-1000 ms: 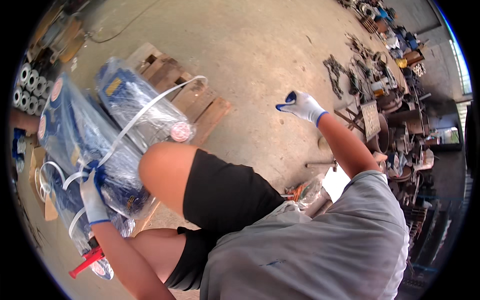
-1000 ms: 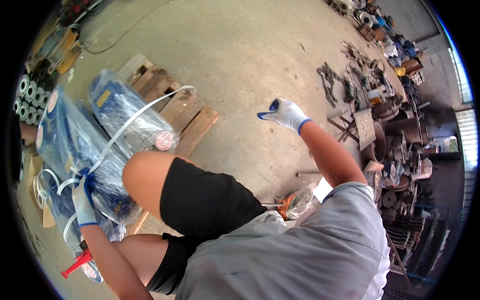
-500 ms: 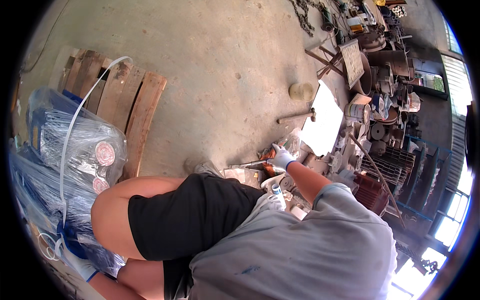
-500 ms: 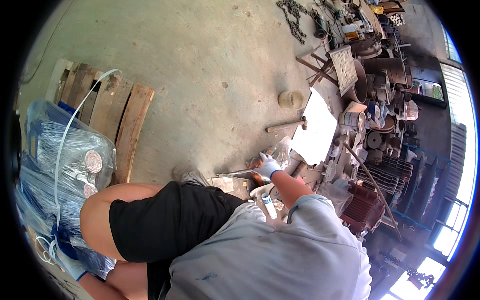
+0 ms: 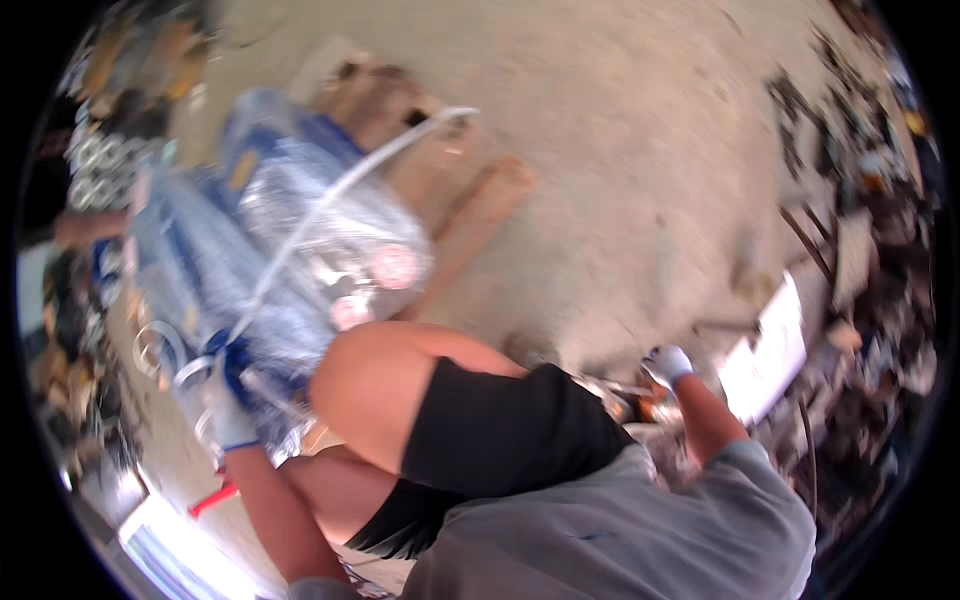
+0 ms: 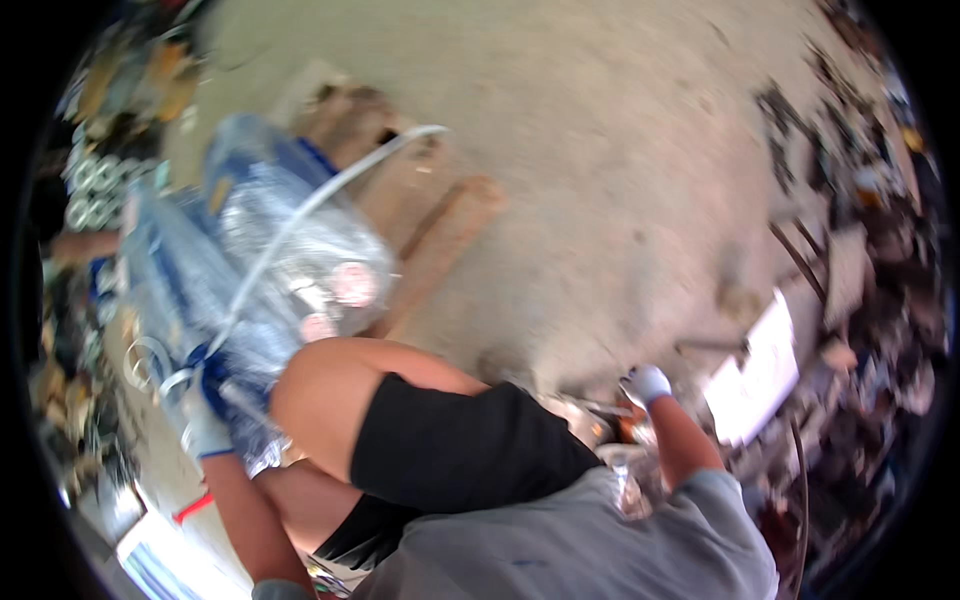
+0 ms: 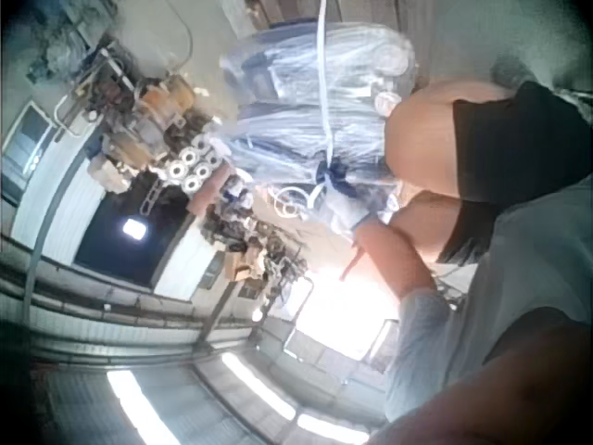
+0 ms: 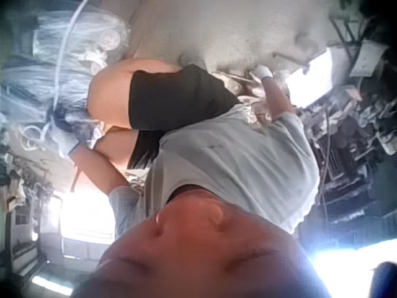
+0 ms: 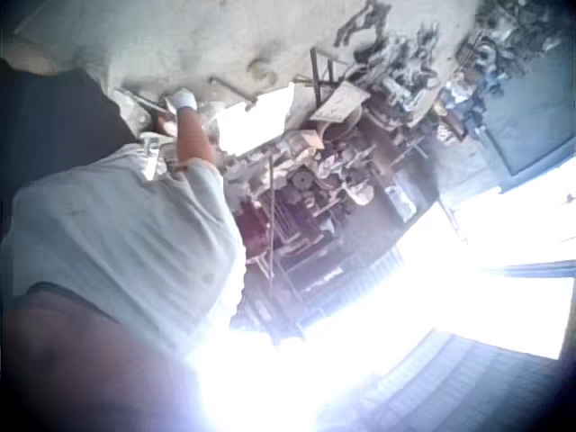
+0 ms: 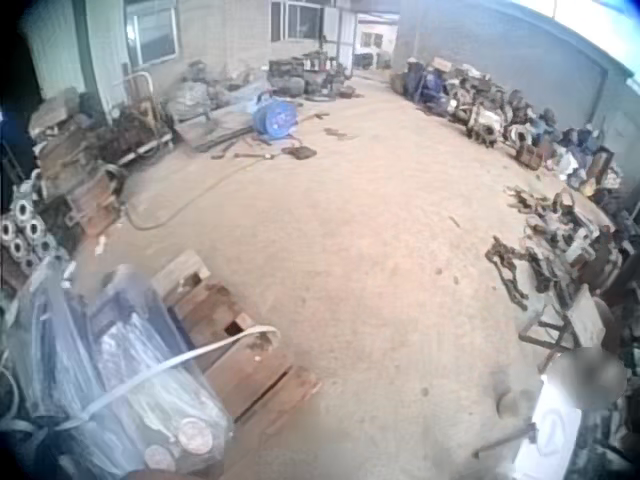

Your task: The person secures a pallet of shrink-wrapped cylindrical items using plastic strapping. They thread the strap around the load, insert it into a red tensioning tool, and crank to tighten. The strap is then locked and trimmed, leaving the pallet fully strapped.

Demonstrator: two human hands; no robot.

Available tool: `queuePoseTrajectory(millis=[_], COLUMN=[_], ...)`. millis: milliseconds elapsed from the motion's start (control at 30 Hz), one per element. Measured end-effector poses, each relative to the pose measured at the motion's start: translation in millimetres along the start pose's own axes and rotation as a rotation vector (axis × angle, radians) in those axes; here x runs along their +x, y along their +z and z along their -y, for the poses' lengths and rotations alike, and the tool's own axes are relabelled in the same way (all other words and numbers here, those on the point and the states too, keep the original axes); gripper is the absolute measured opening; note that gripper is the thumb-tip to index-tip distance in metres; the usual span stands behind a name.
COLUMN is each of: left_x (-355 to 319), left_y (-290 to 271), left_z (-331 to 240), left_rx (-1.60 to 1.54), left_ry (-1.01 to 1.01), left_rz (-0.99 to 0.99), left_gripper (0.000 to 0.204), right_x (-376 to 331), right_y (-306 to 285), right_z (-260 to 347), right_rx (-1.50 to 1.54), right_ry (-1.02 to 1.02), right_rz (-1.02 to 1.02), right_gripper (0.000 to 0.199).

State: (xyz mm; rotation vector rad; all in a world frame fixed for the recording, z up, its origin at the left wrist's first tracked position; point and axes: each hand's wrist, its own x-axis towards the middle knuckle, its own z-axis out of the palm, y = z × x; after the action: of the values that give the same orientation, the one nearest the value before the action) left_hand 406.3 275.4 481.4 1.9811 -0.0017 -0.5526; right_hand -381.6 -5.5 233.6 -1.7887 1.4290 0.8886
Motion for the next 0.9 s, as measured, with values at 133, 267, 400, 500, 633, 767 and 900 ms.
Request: queuePoseTrajectory(millis=[133, 267, 400, 500, 633, 767, 900], left_x=[3, 0, 1, -21, -55, -61, -55], left_y=[40, 24, 24, 49, 38, 32, 39], left_z=[-19, -14, 16, -3, -32, -24, 6], left_rx=[-0.035, -0.052, -0.062, 0.158, 0.32, 0.166, -0.056], left_ry=[0.075, 0.194, 0.171, 0.092, 0.058, 0.101, 0.214], left_rz=[-0.001, 0.074, -0.001, -0.132, -0.193, -0.18, -0.253], left_gripper=[0.021, 0.025, 0.022, 0.03, 0.052, 0.055, 0.047], right_x=[19, -48, -138, -188, -222, -199, -169], right_y=[-117, -237, -287, -282, -218, -167, -130], right_z=[182, 414, 587, 666, 725, 738, 750], right_rx=[0.612, 1.099, 0.723, -0.119, -0.521, -0.548, -0.568], right_ry=[-0.337, -1.0, -1.466, -1.334, -1.277, -1.356, -1.413], right_rz=[-0.347, -0.29, -0.214, -0.27, -0.329, -0.439, -0.472], right_gripper=[0.024, 0.03, 0.035, 0.047, 0.056, 0.048, 0.041])
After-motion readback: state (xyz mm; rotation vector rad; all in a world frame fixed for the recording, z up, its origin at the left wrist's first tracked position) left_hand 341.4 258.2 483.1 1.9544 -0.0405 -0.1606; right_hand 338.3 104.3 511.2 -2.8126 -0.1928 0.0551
